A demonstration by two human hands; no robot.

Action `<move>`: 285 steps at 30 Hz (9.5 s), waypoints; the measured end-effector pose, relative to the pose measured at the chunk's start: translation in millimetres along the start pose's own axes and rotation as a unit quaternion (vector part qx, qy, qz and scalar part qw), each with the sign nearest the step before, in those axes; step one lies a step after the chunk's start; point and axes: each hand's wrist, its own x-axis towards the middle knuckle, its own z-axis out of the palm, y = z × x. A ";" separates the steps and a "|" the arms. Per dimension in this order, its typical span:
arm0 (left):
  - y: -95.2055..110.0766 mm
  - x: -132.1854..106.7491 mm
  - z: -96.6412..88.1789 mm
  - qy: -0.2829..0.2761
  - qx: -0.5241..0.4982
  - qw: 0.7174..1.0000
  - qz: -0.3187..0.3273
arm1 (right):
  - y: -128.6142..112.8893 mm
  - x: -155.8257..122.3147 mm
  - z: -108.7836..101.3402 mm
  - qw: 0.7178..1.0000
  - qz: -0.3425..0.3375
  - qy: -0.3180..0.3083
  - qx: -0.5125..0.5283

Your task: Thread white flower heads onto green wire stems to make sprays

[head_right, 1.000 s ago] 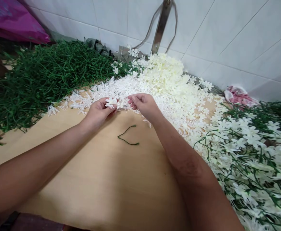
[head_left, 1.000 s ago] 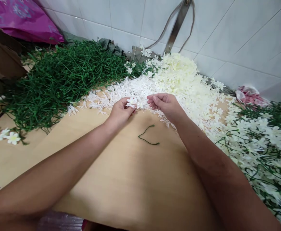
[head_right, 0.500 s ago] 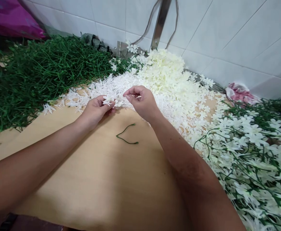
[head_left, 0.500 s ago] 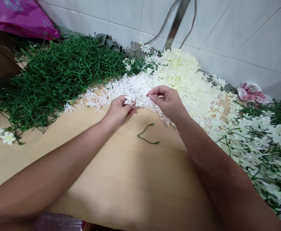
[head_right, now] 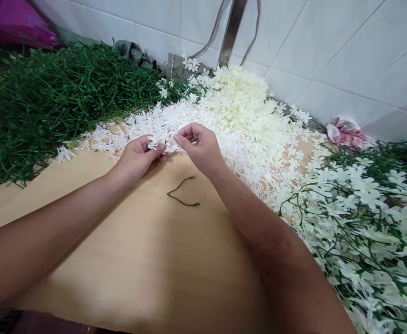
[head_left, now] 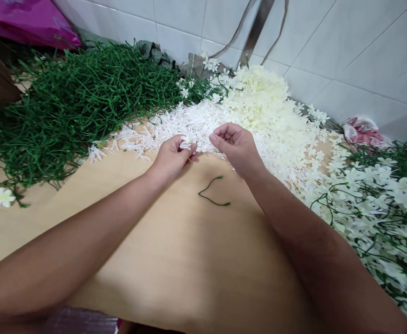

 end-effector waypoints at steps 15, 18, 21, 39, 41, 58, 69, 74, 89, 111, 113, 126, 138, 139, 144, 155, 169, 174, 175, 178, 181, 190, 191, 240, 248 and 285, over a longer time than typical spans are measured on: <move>6.4 -2.0 4.1 0.019 -0.047 0.998 -0.034 | 0.5 -8.5 0.8 0.959 -0.139 -0.018 -0.248; 5.4 -1.4 3.0 0.025 -0.050 0.998 -0.032 | 4.3 -9.0 -0.8 0.954 -0.153 -0.027 -0.256; 5.2 -1.0 1.6 0.019 -0.051 0.998 -0.030 | 6.7 -9.2 -0.4 0.964 -0.143 -0.030 -0.223; 12.0 -6.2 2.6 -0.033 -0.003 0.999 -0.040 | 12.0 -14.1 12.5 0.952 -0.227 -0.005 -0.205; 11.8 -6.4 2.8 -0.040 -0.009 0.998 -0.039 | 14.1 -14.0 12.7 0.947 -0.235 -0.003 -0.219; 5.0 -6.0 2.3 -0.018 0.015 1.000 0.003 | 20.6 -14.0 11.3 0.943 -0.227 -0.018 -0.244; 9.2 -7.3 2.1 -0.017 0.015 0.999 0.027 | 17.1 -15.7 8.9 0.957 -0.180 -0.006 -0.228; 8.4 -6.3 0.6 -0.033 -0.006 0.999 0.020 | 16.5 -15.3 9.6 0.960 -0.162 -0.013 -0.227; 4.6 -8.4 -0.9 -0.077 0.033 0.994 0.070 | 20.1 -10.5 17.6 0.998 0.034 -0.054 0.002; 2.5 -1.9 -17.3 0.027 0.248 0.941 0.229 | 13.3 -4.1 4.7 0.996 0.040 -0.019 0.074; 1.1 -5.3 -11.6 -0.007 0.215 0.958 0.189 | 13.6 -5.5 7.8 0.998 0.018 -0.010 0.056; 6.0 -7.3 -4.0 -0.005 0.141 0.983 0.118 | 21.0 -8.9 11.6 0.998 -0.046 0.007 -0.037; 2.4 -5.2 -4.9 -0.034 0.147 0.985 0.084 | 19.2 -13.2 11.1 0.962 -0.194 -0.005 -0.194; 3.0 -5.8 -5.2 -0.039 0.144 0.985 0.083 | 17.9 -13.5 10.8 0.960 -0.195 -0.007 -0.199; 7.6 -9.3 -7.5 -0.066 0.135 0.986 0.076 | 10.5 -11.9 6.9 0.980 -0.126 -0.040 -0.150; 9.8 -8.1 -1.3 -0.055 0.039 0.995 0.068 | 7.7 -6.6 4.2 0.991 0.030 -0.074 0.110; 12.2 -11.4 -5.9 -0.087 0.043 0.993 0.066 | 6.3 -8.1 11.3 0.989 0.042 -0.075 0.124; 11.1 -5.9 -8.3 -0.073 0.079 0.990 0.088 | 2.5 -4.8 5.7 0.983 0.086 -0.091 0.132; 11.0 -4.3 -9.6 -0.063 0.084 0.990 0.095 | 1.4 -3.9 2.9 0.982 0.091 -0.091 0.136; 10.8 -0.9 -12.9 -0.048 0.080 0.990 0.104 | -2.0 -2.0 -4.6 0.980 0.101 -0.092 0.144; 11.0 -2.8 -13.0 -0.085 0.070 0.991 0.079 | -3.8 -2.6 -5.9 0.979 0.110 -0.104 0.137; 13.8 -6.8 -9.1 -0.100 0.097 0.988 0.062 | -0.8 -9.5 9.6 0.989 0.046 -0.116 0.084; 14.0 -6.1 -9.3 -0.098 0.099 0.988 0.064 | -1.4 -9.5 10.0 0.991 0.038 -0.108 0.074; 9.8 -28.5 -3.5 -0.166 0.131 0.977 0.034 | 6.9 -68.6 7.3 0.912 0.189 0.078 0.355; -4.3 -27.2 -4.2 -0.224 0.087 0.970 0.048 | 9.5 -68.7 10.7 0.917 0.175 0.061 0.352; -1.6 -29.4 -5.9 -0.274 0.157 0.948 0.033 | 1.1 -69.8 9.8 0.969 0.184 -0.012 0.163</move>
